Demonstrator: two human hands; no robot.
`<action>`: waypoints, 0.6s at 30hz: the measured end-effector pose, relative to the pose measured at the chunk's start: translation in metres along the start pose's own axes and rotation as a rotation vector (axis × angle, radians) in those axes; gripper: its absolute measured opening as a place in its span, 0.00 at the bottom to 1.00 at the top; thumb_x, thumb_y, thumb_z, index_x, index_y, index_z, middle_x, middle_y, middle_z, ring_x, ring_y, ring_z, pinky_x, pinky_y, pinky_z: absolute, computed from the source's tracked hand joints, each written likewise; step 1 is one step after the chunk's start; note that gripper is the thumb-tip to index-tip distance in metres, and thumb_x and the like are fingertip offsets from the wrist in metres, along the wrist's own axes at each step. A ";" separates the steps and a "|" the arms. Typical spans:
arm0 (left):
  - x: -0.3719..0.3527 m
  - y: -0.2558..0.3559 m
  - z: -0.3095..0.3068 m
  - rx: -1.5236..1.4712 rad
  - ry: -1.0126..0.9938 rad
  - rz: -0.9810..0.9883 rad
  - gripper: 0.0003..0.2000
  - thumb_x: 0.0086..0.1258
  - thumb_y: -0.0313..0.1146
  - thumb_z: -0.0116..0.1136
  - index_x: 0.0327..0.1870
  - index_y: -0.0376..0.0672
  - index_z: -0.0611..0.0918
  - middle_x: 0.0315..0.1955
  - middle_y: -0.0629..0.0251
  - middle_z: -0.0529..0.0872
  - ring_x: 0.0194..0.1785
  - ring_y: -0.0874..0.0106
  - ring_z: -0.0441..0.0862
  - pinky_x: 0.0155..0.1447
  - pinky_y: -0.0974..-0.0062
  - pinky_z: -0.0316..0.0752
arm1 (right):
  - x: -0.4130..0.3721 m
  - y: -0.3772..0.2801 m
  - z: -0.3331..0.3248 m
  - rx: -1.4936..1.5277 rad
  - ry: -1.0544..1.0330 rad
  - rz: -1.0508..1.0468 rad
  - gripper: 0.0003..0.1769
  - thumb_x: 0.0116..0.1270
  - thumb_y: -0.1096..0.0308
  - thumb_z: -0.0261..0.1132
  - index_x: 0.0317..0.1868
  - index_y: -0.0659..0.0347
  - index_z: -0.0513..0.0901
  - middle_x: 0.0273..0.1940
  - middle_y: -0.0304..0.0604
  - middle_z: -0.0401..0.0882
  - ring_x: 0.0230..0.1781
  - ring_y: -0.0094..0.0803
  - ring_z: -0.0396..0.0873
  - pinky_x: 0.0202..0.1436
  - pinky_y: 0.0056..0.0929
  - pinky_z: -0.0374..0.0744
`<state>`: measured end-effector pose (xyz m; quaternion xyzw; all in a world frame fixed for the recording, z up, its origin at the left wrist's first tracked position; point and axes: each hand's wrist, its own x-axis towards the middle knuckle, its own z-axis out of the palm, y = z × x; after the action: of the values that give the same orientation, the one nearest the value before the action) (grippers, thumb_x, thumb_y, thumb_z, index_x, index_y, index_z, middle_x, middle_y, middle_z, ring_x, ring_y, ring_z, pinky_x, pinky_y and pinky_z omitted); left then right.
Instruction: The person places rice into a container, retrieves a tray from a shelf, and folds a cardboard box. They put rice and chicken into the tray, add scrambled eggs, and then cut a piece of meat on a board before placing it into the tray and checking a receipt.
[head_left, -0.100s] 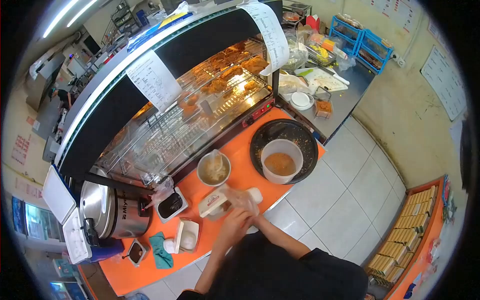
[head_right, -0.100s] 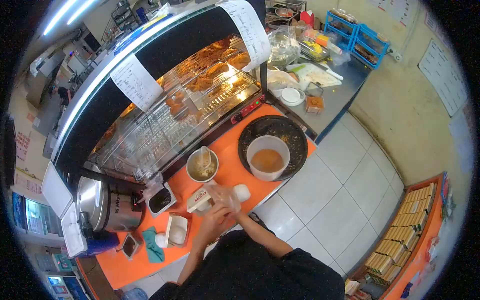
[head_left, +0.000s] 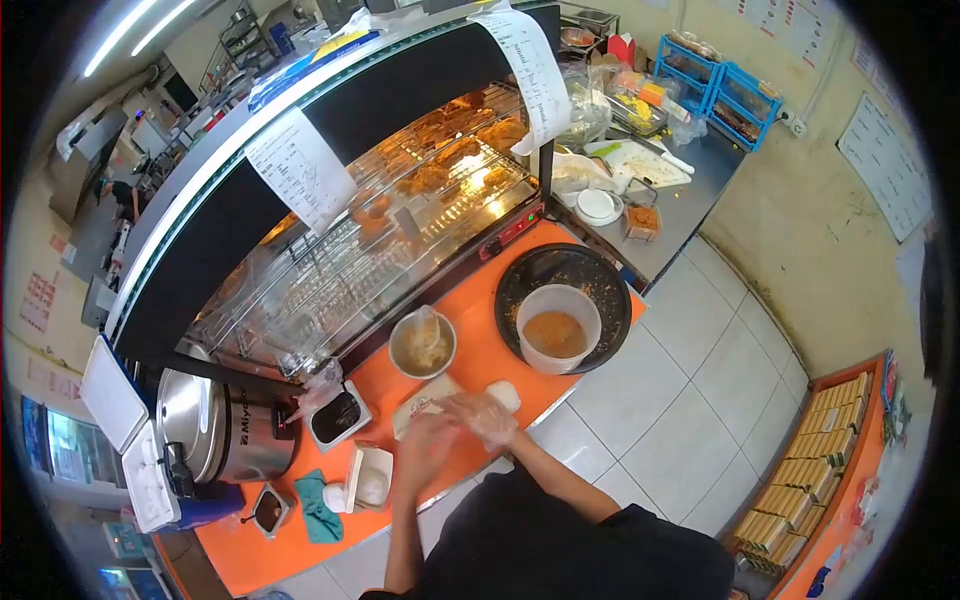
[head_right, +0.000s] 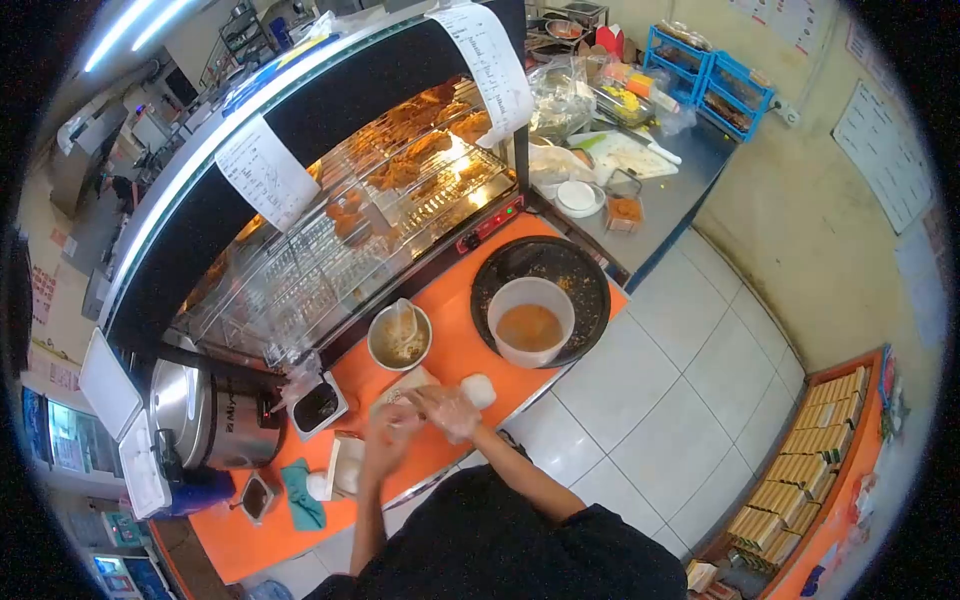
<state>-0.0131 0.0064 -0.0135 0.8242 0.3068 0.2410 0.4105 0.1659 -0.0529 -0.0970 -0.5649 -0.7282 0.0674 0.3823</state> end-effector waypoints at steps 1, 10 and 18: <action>0.000 -0.018 -0.023 -0.022 0.178 -0.192 0.10 0.63 0.30 0.67 0.42 0.39 0.82 0.41 0.59 0.84 0.47 0.65 0.82 0.51 0.67 0.76 | 0.001 -0.006 -0.007 -0.021 -0.035 0.019 0.44 0.52 0.70 0.71 0.72 0.56 0.65 0.55 0.51 0.79 0.48 0.46 0.82 0.44 0.39 0.82; -0.077 -0.339 -0.176 0.489 0.352 -0.825 0.29 0.52 0.40 0.76 0.48 0.33 0.72 0.37 0.46 0.81 0.43 0.50 0.81 0.50 0.58 0.76 | -0.075 0.013 -0.015 0.246 -0.073 0.587 0.24 0.71 0.54 0.63 0.59 0.62 0.80 0.45 0.51 0.86 0.43 0.48 0.84 0.47 0.38 0.82; -0.066 -0.364 -0.173 0.207 0.584 -0.677 0.28 0.58 0.41 0.78 0.50 0.37 0.73 0.36 0.65 0.78 0.39 0.71 0.76 0.50 0.71 0.74 | -0.086 0.007 -0.032 0.598 0.015 1.119 0.25 0.73 0.47 0.61 0.50 0.62 0.86 0.40 0.55 0.87 0.42 0.44 0.86 0.46 0.36 0.80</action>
<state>-0.2837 0.2243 -0.2289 0.6116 0.6842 0.2835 0.2782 0.1972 -0.1367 -0.1200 -0.7294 -0.2695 0.4537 0.4354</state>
